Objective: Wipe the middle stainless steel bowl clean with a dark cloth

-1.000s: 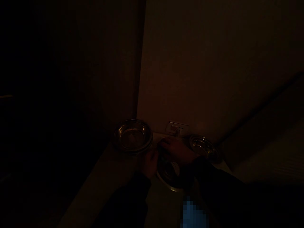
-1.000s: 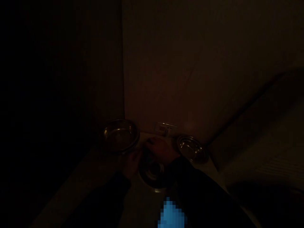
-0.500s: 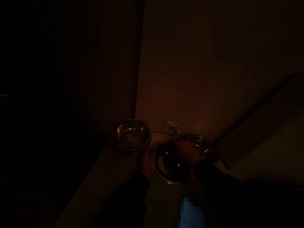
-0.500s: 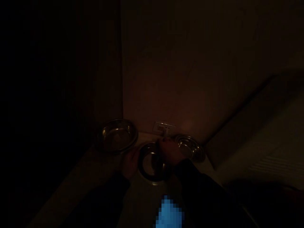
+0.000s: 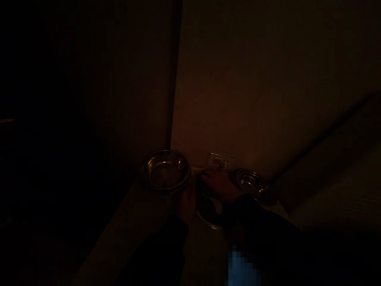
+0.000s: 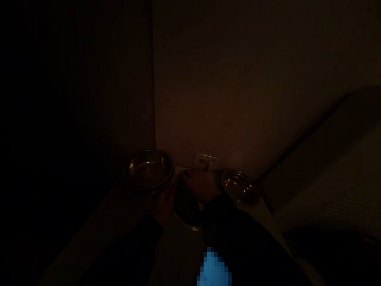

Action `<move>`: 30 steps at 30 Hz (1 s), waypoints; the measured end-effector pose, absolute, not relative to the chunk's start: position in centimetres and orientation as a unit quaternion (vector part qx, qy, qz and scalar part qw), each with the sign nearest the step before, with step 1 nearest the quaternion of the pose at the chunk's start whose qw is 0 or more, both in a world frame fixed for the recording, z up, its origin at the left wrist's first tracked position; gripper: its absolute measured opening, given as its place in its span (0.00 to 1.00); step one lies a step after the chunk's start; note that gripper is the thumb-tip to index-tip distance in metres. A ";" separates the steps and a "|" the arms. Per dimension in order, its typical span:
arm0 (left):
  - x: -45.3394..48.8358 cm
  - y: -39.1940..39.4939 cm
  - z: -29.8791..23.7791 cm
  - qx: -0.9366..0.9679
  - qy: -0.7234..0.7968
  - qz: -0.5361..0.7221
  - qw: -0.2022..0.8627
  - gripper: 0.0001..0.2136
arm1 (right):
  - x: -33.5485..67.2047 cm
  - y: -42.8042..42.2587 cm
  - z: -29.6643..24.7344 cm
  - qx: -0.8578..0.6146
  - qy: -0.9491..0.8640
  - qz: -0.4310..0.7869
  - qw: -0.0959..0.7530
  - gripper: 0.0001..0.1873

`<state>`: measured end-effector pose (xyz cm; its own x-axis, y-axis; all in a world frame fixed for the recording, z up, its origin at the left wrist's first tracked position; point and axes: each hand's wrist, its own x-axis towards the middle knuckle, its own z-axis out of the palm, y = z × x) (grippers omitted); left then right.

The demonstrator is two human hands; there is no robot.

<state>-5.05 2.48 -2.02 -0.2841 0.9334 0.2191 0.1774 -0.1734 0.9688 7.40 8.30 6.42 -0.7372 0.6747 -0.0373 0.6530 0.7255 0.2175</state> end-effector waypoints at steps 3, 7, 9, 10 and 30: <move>-5.0 2.4 -2.0 0.488 0.563 0.577 0.335 0.16 | 8.1 8.2 6.4 0.391 0.912 0.107 0.056 0.19; -4.7 2.3 -1.7 0.464 0.569 0.568 0.372 0.15 | 9.9 7.6 6.4 0.453 0.881 0.125 0.064 0.16; -4.6 2.3 -1.6 0.462 0.560 0.564 0.392 0.15 | 10.6 7.4 6.5 0.471 0.869 0.129 0.073 0.15; -4.6 2.3 -1.6 0.461 0.559 0.563 0.399 0.15 | 10.8 7.4 6.4 0.475 0.867 0.130 0.076 0.15; -4.2 2.1 -1.2 0.445 0.565 0.575 0.389 0.15 | 12.2 8.0 5.7 0.428 0.891 0.134 0.079 0.22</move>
<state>-4.19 2.07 -1.16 -0.3010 0.9508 0.0734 0.0562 -0.0592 0.9967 12.23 7.99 5.75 -0.6219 0.7826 -0.0257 0.7405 0.5985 0.3058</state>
